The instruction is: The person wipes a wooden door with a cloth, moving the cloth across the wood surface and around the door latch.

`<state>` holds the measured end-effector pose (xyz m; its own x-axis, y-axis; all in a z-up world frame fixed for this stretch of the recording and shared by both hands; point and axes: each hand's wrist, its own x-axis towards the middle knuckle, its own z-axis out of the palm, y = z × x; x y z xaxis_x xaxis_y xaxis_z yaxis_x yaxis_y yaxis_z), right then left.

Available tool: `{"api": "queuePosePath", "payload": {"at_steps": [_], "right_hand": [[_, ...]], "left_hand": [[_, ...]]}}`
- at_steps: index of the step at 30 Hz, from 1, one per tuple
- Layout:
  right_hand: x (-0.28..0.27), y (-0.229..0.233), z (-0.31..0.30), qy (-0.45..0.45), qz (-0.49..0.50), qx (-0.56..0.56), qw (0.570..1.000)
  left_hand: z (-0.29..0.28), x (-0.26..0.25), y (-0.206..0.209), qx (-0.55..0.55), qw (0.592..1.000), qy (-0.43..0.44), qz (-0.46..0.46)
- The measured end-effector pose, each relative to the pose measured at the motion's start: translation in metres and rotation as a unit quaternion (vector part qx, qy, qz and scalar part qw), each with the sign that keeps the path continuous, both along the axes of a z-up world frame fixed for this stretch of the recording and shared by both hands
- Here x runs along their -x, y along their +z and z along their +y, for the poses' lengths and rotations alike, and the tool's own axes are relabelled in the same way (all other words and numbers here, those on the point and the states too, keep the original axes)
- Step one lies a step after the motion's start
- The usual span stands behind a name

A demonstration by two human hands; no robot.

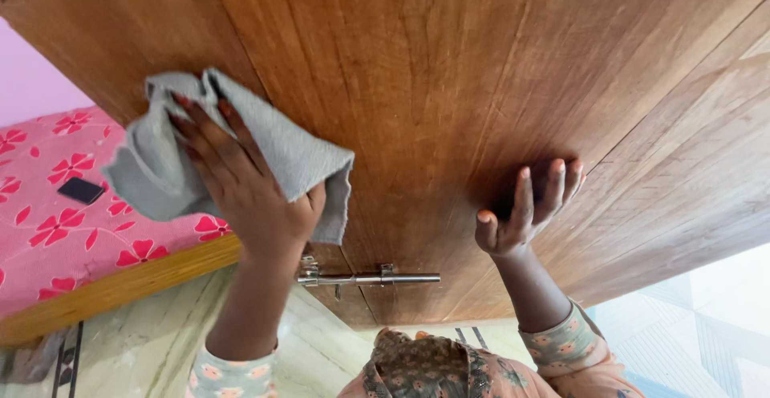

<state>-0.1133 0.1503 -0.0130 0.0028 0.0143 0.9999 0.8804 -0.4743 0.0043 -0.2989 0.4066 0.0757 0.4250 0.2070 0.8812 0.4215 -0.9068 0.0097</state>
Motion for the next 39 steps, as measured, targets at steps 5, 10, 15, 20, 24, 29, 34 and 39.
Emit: {"api": "queuePosePath", "payload": {"at_steps": [5,10,15,20,24,29,34,39], "right_hand": [[0.002,-0.002,0.000,-0.003,0.015,-0.009,1.000],[0.039,-0.003,-0.003,0.213,0.031,-0.102,0.971],[0.082,-0.017,-0.025,0.128,-0.094,0.007,0.987],[0.056,-0.020,-0.070,0.042,0.158,0.106,0.981],[0.034,-0.012,-0.099,0.110,0.225,0.060,0.966],[-0.006,-0.007,-0.138,0.155,0.235,0.059,0.958],[-0.051,-0.023,-0.173,0.102,0.242,0.090,0.961],[-0.111,-0.011,-0.219,-0.039,0.228,0.051,0.972]], "left_hand": [[-0.044,-0.032,-0.082,0.003,0.998,-0.029,0.056],[-0.100,-0.086,-0.123,-0.113,0.967,-0.120,0.192],[-0.169,-0.128,-0.112,-0.211,0.966,-0.117,0.093],[-0.222,-0.147,-0.106,-0.332,0.931,-0.021,0.152],[-0.254,-0.160,-0.109,-0.166,0.959,-0.195,0.121],[-0.277,-0.178,-0.118,-0.086,0.937,-0.330,0.080],[-0.293,-0.166,-0.098,-0.101,0.943,-0.306,0.085],[-0.308,-0.161,-0.065,-0.099,0.921,-0.375,0.010]]}}
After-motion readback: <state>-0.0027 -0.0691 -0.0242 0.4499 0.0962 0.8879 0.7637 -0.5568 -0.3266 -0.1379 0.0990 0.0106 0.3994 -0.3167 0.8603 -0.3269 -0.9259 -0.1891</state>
